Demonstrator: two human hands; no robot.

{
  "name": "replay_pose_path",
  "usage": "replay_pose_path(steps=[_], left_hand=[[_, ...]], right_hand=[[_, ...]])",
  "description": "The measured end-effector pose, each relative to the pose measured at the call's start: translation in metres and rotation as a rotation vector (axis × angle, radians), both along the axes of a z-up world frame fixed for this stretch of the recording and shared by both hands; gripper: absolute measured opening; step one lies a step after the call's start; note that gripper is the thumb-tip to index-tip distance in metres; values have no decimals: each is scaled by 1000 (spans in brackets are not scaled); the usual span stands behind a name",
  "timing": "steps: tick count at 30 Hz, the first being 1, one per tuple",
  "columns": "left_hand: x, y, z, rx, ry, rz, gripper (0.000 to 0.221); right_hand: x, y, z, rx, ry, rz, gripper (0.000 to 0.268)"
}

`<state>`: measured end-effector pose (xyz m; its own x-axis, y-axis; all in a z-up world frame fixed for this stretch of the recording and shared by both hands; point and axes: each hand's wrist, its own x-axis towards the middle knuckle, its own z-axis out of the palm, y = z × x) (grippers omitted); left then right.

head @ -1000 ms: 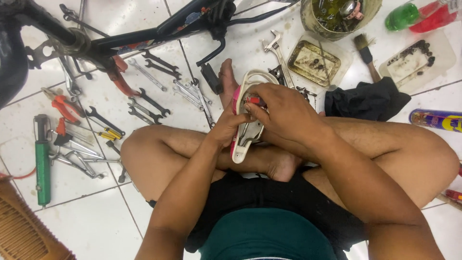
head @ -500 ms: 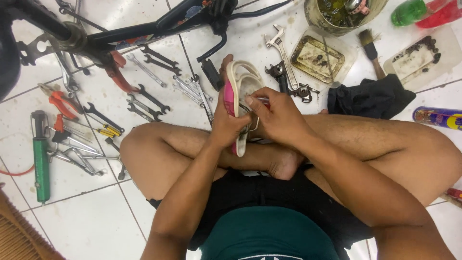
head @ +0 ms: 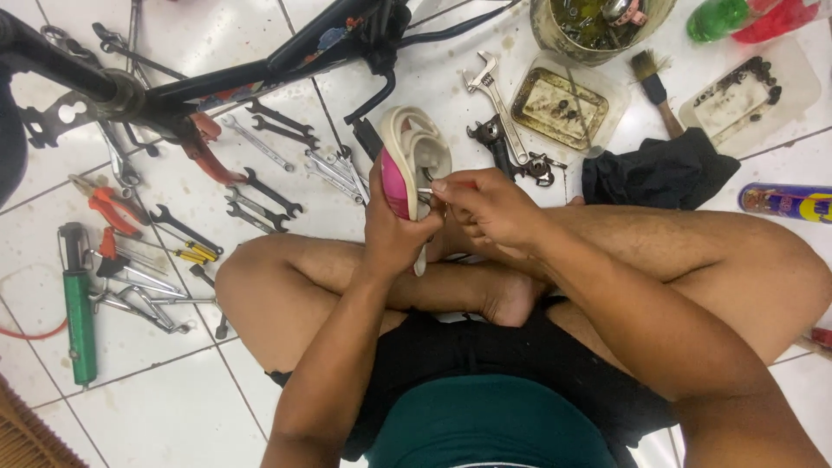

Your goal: The person is disassembling a bicycle seat by unscrewing various components using a screwdriver and a wrench while sitting on the floor.

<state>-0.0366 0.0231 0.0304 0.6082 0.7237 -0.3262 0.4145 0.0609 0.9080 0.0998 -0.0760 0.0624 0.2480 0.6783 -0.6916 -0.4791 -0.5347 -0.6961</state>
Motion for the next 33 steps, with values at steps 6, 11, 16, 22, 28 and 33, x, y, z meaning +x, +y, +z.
replay_pose_path(steps=[6, 11, 16, 22, 28, 33], left_hand=[[1, -3, -36, -440, -424, 31, 83], [14, 2, 10, 18, -430, -248, 112], [9, -9, -3, 181, -364, -208, 111], [8, 5, -27, -193, 130, -103, 108], [5, 13, -13, -273, -613, -254, 112], [-19, 5, -95, -830, -474, 41, 62]], right_hand=[[11, 7, 46, 139, -907, 534, 42], [10, 6, 41, 279, -1179, 669, 29], [5, 8, -1, 47, -885, 456, 27], [17, 3, 11, 2, -466, 205, 38], [30, -6, 71, 99, -799, 310, 38], [35, -12, 63, 409, -1029, 378, 22]])
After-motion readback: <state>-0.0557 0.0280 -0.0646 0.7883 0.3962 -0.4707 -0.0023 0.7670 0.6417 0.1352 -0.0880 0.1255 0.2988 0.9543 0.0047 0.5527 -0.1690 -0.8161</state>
